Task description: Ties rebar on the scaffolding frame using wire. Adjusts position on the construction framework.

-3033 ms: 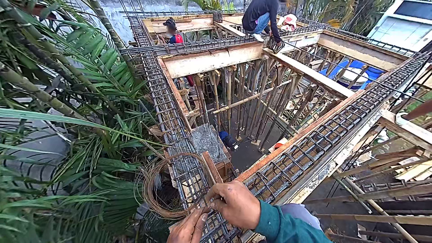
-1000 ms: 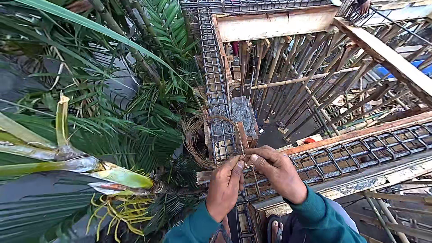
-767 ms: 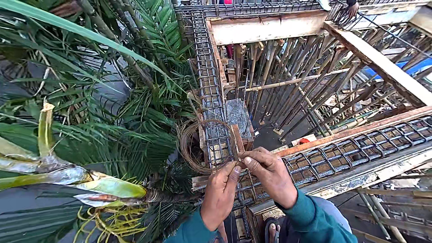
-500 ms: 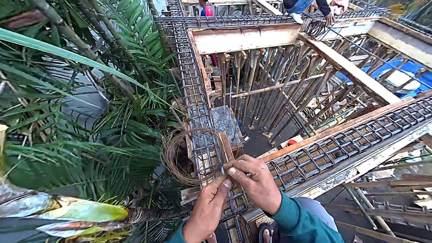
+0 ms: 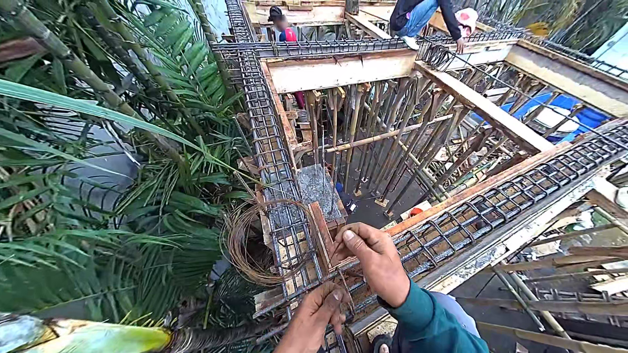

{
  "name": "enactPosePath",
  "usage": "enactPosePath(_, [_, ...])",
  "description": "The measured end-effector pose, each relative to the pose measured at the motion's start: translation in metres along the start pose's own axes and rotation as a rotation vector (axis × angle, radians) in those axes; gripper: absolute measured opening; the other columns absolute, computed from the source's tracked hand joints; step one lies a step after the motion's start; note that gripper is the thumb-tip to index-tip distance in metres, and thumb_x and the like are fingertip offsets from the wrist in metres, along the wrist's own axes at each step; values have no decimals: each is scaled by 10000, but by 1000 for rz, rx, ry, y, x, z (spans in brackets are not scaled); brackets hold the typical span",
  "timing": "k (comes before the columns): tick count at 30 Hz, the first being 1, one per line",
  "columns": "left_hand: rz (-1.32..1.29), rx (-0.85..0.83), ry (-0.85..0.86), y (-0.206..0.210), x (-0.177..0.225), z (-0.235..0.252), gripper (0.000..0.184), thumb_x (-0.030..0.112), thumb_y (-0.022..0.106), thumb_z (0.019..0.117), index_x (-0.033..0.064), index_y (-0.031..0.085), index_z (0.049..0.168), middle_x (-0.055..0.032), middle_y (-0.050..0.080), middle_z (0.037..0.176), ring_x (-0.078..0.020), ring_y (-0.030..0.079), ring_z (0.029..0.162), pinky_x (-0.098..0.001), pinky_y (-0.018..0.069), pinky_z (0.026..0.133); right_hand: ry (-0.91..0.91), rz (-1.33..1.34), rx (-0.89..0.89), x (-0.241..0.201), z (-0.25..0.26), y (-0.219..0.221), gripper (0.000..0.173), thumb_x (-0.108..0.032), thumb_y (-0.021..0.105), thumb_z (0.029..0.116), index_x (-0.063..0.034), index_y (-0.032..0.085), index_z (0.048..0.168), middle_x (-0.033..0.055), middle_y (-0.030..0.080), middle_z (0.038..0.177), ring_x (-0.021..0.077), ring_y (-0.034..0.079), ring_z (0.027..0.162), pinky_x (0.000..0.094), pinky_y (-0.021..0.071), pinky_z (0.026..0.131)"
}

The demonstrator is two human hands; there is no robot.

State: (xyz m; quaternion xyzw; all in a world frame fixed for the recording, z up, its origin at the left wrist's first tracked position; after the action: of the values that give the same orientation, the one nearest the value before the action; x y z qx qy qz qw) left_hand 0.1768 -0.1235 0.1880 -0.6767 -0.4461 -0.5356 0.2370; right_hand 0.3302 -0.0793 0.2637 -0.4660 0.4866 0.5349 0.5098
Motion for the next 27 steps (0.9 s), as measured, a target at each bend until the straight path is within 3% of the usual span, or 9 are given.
enactPosePath(4, [-40,50,-62,2,-22,-1,258,106,412,1085,55,662,1040,88,527,579,-70,574,508,-289,593,604,189,165,-16,3,-3,2,283,-80,380,1096,47,628,1046,125,743,940,197,751,810,357,653,778])
enactPosePath(10, [212,42,28,-5,-21,-3,235,190,499,1071,79,706,1061,107,518,586,-5,497,459,-194,471,471,284,350,65,-2,4,-7,294,-65,357,1099,38,599,968,101,721,769,193,737,669,346,651,661])
enactPosePath(12, [335,71,56,-7,-24,-3,251,208,508,1072,73,719,1057,83,560,643,3,511,498,-184,472,500,236,381,133,-7,8,-18,305,-59,357,1093,37,607,948,87,703,729,181,717,633,340,642,641])
enactPosePath(14, [464,137,126,-10,-29,-6,280,211,517,1066,35,735,1062,14,647,752,-21,565,588,-212,508,594,189,391,200,-10,12,-30,318,-52,362,1092,43,614,922,93,693,704,180,711,614,332,640,628])
enactPosePath(16, [477,148,154,-12,-28,-9,281,197,514,1063,22,733,1057,20,651,732,-21,584,598,-220,525,621,183,386,232,-8,13,-36,313,-46,363,1096,49,610,929,102,693,705,185,714,611,330,642,629])
enactPosePath(18, [344,45,105,-11,-25,-12,237,149,517,1060,23,716,1086,53,676,692,-23,633,598,-229,557,633,186,383,263,-7,13,-38,306,-43,361,1100,55,605,944,107,693,711,188,715,613,330,643,633])
enactPosePath(22, [-43,-166,-70,3,-23,-19,167,13,586,992,5,739,1057,2,755,763,-93,730,668,-289,637,695,200,402,328,-4,14,-38,265,-40,367,1104,44,577,967,97,675,701,168,694,584,303,629,601])
enactPosePath(24, [-101,-257,-72,11,-28,-22,161,31,615,976,5,757,1047,-3,777,837,-84,739,740,-283,623,755,242,454,335,-3,15,-38,272,-40,369,1104,43,582,956,96,662,696,159,678,570,291,617,580])
enactPosePath(27, [-45,-365,-65,17,-33,-23,161,85,633,987,-6,746,1055,-11,779,852,-73,736,754,-272,614,764,317,543,341,1,15,-41,278,-50,365,1107,28,574,940,89,647,692,146,658,553,270,599,557])
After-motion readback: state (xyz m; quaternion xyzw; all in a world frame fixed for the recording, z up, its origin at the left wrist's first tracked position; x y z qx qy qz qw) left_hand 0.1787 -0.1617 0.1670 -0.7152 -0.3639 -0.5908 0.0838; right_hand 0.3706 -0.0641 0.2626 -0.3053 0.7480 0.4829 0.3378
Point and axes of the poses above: each hand's wrist, its own z-axis towards the middle knuckle, its own y-axis out of the palm, x = y × z, the point moved 4 cm from there along z, towards the middle knuckle
